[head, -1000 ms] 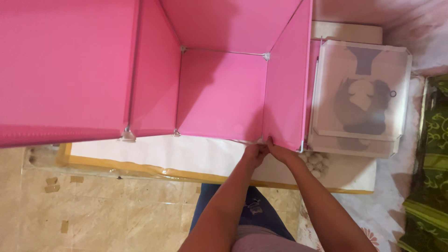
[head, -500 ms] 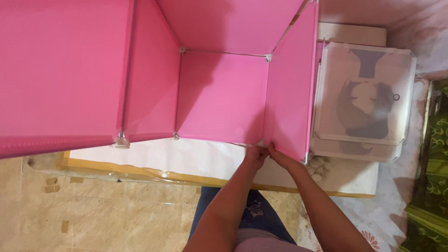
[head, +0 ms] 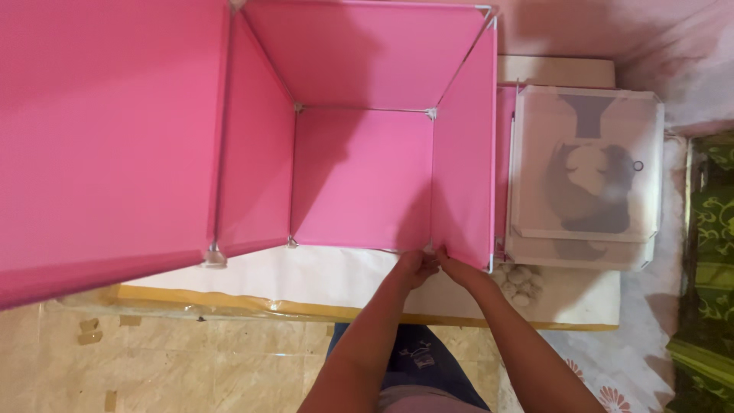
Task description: The person assembles a pink modular storage unit by hand, inserting pink panels into a frame and securing them with white plastic connectors. The person repeatedly aligns panels, snaps connectors into place, and adjusts the structure to ensure stability.
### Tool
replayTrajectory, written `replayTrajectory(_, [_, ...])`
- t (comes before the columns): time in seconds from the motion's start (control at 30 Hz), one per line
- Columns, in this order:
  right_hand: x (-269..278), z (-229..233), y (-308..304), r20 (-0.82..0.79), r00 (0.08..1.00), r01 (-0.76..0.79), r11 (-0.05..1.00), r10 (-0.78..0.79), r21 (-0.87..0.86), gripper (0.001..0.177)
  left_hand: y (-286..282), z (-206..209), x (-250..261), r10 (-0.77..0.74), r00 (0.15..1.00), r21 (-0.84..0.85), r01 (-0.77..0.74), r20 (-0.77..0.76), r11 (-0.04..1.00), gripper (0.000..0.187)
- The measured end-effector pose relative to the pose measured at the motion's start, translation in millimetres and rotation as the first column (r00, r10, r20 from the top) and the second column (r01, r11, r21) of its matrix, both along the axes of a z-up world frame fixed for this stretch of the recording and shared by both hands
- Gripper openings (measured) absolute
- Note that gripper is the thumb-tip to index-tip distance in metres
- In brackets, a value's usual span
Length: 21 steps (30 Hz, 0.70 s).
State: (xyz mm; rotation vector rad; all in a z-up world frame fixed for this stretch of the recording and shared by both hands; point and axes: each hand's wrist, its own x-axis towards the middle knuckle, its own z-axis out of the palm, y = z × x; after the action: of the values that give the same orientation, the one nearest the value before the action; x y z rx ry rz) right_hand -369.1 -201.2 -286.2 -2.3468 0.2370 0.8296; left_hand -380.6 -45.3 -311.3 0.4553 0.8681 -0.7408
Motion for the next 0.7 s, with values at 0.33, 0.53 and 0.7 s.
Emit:
replayTrajectory(0.33, [56.5,78.6,-37.5,0.153,0.972,-0.19,0.98,0.179,0.057,0.043,45.2,21.4,31.9,-0.607,0.751,0.749,0.24,0.26,0.618,0.041])
replayTrajectory(0.53, [118.2,244.0,-5.4,0.474,0.869,0.088,0.988,-0.14,0.129,0.028,106.5,146.5,120.0,-0.747,0.546,0.919,-0.318,0.38,0.234,0.045])
replayTrajectory(0.7, [119.0,332.9,52.2,0.499,0.865,0.108,0.99,-0.047,-0.093,0.031,96.0,280.7,149.2,-0.783,0.412,0.867,-0.386,0.467,0.314,0.042])
